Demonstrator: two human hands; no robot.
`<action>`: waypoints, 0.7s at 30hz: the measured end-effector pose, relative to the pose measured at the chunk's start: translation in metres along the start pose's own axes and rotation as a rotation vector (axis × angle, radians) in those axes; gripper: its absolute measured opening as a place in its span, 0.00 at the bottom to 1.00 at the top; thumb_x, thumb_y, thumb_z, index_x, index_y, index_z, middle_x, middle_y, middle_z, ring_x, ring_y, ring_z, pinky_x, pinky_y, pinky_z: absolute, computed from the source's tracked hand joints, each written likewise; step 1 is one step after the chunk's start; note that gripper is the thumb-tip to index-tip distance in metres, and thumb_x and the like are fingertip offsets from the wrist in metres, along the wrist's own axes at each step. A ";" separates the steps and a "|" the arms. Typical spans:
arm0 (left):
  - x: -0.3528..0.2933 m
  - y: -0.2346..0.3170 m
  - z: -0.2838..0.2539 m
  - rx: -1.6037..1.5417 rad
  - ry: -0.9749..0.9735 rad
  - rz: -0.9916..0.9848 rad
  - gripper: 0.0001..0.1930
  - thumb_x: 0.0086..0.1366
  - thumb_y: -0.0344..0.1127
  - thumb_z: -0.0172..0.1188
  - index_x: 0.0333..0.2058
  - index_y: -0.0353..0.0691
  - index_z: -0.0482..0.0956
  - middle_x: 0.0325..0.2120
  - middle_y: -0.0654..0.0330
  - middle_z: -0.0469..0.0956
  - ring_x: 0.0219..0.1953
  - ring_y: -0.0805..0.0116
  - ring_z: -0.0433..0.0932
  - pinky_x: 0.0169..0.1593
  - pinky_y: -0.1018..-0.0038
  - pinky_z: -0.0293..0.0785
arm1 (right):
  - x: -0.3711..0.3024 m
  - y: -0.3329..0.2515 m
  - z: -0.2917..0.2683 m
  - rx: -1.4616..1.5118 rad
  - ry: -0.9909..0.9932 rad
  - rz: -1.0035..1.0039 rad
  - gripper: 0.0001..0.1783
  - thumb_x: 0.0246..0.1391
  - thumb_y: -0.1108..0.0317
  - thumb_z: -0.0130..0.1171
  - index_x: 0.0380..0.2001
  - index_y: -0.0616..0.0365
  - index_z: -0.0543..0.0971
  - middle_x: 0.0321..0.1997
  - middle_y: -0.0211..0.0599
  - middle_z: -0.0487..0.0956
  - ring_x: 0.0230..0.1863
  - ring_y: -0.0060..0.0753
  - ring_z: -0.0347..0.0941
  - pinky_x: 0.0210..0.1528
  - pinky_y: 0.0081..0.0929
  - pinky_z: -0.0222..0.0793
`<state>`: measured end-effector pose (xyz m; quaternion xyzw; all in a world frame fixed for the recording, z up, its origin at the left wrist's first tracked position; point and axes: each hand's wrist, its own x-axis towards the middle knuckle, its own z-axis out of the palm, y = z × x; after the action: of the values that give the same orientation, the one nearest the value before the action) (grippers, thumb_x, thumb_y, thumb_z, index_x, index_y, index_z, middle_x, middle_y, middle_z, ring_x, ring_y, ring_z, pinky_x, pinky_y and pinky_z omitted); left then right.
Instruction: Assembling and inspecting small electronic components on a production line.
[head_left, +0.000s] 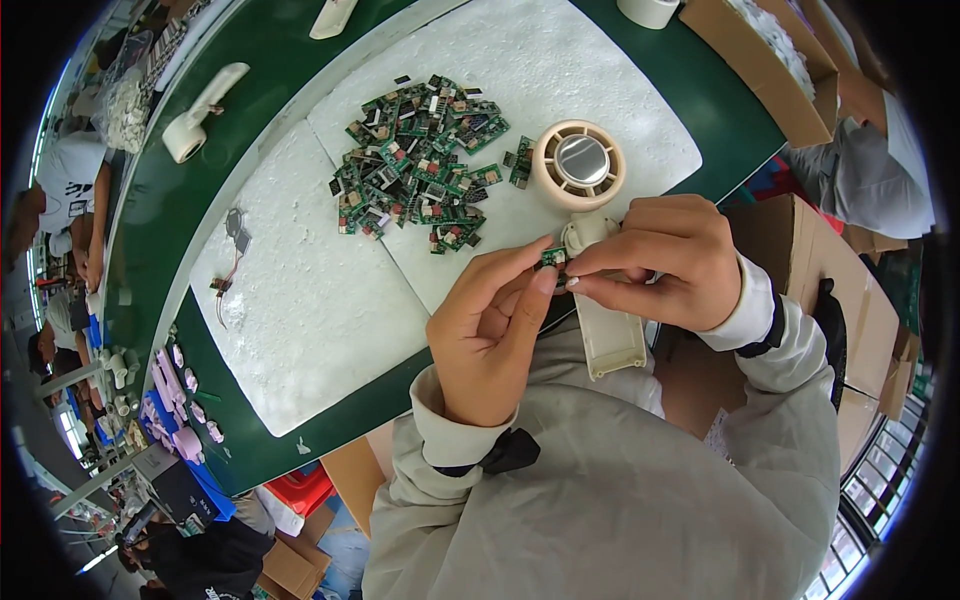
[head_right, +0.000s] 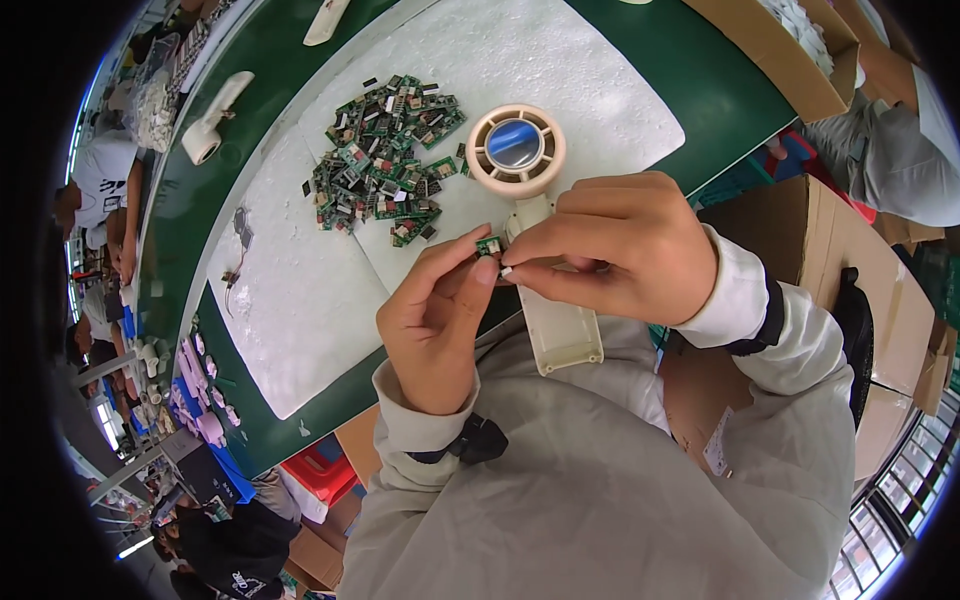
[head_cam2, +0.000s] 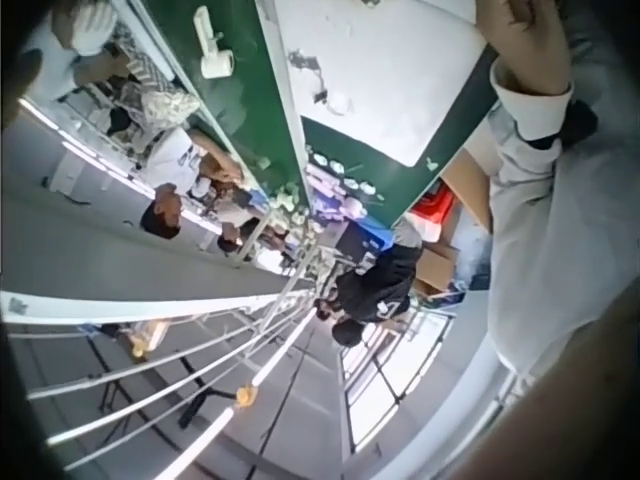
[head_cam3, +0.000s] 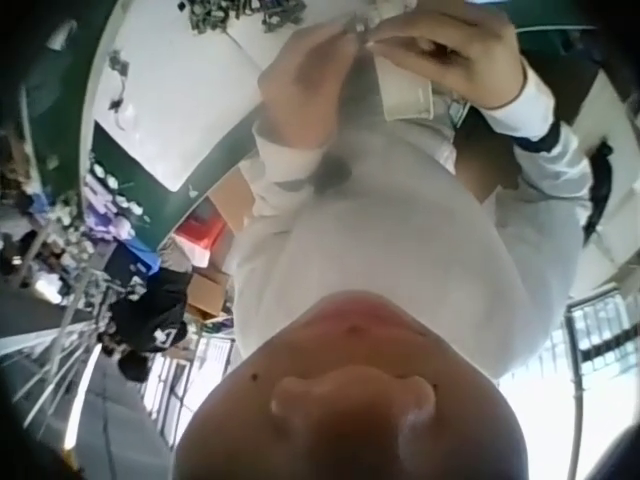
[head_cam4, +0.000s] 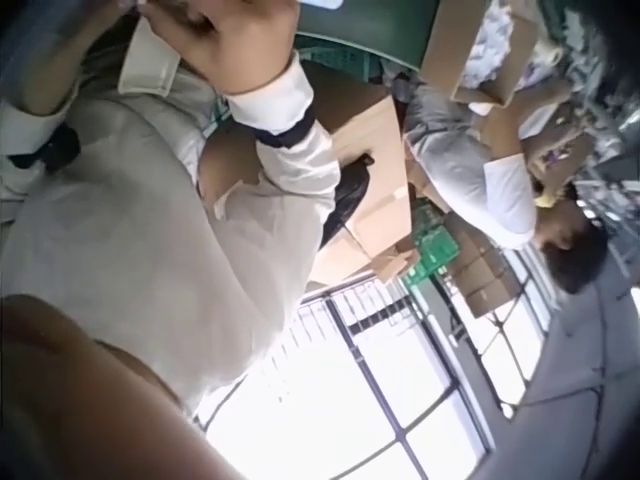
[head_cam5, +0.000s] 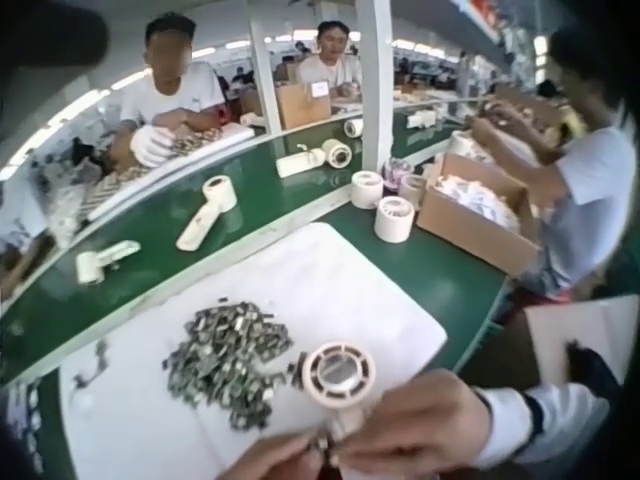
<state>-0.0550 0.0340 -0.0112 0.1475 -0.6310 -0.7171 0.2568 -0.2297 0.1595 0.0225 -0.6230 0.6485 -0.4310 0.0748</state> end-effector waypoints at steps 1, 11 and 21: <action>0.000 0.000 0.000 -0.006 -0.006 -0.004 0.16 0.70 0.17 0.56 0.55 0.26 0.76 0.51 0.51 0.76 0.51 0.66 0.81 0.54 0.74 0.79 | 0.001 0.000 0.001 0.002 0.000 -0.005 0.13 0.43 0.74 0.76 0.35 0.50 0.88 0.15 0.22 0.68 0.16 0.21 0.66 0.19 0.23 0.57; 0.000 0.002 0.002 -0.019 -0.005 -0.052 0.16 0.70 0.18 0.56 0.55 0.26 0.76 0.50 0.52 0.77 0.51 0.66 0.81 0.54 0.73 0.80 | 0.002 0.003 0.001 0.139 -0.038 0.048 0.11 0.46 0.73 0.76 0.36 0.53 0.87 0.20 0.26 0.72 0.18 0.24 0.67 0.20 0.26 0.59; -0.003 0.003 0.005 -0.001 0.083 -0.023 0.16 0.69 0.17 0.57 0.55 0.27 0.76 0.50 0.51 0.77 0.49 0.66 0.81 0.53 0.74 0.80 | 0.004 0.006 0.000 0.009 -0.040 -0.018 0.09 0.51 0.73 0.71 0.37 0.58 0.84 0.20 0.30 0.70 0.18 0.28 0.68 0.20 0.29 0.60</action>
<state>-0.0545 0.0393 -0.0075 0.1841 -0.6178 -0.7135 0.2746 -0.2346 0.1552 0.0206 -0.6370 0.6393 -0.4219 0.0867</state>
